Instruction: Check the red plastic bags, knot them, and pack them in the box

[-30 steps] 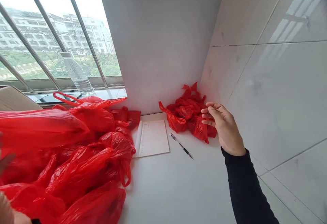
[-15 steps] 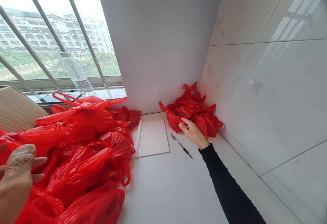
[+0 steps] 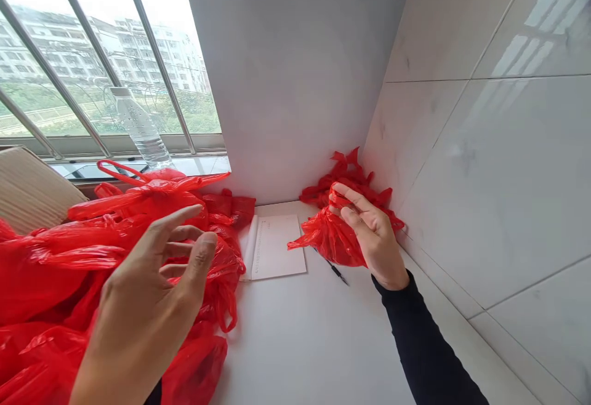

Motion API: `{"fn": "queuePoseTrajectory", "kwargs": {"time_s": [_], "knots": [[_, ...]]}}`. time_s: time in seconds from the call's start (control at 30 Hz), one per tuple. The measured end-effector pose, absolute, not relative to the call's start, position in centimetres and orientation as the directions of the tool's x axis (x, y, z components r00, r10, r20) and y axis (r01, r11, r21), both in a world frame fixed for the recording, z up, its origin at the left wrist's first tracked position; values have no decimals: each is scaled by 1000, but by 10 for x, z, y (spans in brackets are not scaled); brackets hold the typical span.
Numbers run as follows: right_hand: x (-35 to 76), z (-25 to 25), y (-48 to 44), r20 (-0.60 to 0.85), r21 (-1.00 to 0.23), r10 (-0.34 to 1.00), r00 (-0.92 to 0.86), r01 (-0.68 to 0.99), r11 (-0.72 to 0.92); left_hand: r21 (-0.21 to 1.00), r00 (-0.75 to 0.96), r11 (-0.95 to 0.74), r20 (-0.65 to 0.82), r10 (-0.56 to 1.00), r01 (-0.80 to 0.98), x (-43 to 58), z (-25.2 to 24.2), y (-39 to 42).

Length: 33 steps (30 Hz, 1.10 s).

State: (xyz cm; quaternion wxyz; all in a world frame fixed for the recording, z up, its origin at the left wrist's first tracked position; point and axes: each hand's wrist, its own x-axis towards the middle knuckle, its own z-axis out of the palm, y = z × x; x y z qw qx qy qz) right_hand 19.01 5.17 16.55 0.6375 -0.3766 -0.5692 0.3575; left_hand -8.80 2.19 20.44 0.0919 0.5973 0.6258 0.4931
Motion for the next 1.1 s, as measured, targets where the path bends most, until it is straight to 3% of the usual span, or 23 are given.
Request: {"fn": "queuePoseTrajectory", "kwargs": {"time_s": [0.17, 0.27, 0.37, 0.47, 0.7, 0.8, 0.93, 1.0, 1.1], "knots": [[180, 181, 28, 502, -851, 864, 28, -163, 500, 538, 216, -441, 430, 877, 718, -55, 189, 23], [178, 187, 19, 521, -844, 852, -42, -171, 508, 552, 343, -516, 391, 854, 655, -44, 186, 24], [177, 190, 18, 513, -855, 856, -64, -128, 503, 658, 215, -439, 395, 893, 611, -45, 188, 24], [171, 186, 22, 465, -885, 885, -21, 20, 466, 764, 54, -350, 383, 922, 543, -47, 193, 24], [156, 171, 31, 496, -844, 864, -84, 188, 503, 834, 30, -357, 380, 924, 421, -42, 197, 20], [167, 174, 34, 494, -854, 869, 20, 198, 481, 876, -119, -300, 367, 923, 377, -51, 199, 22], [185, 180, 38, 430, -895, 891, 146, 203, 398, 953, -346, -285, 303, 888, 104, -65, 198, 28], [186, 180, 39, 391, -908, 915, 101, 206, 365, 961, -332, -278, 262, 906, 0, -66, 196, 30], [179, 176, 39, 337, -909, 939, -67, 238, 343, 959, -221, -275, 283, 934, 64, -61, 193, 30]]}}
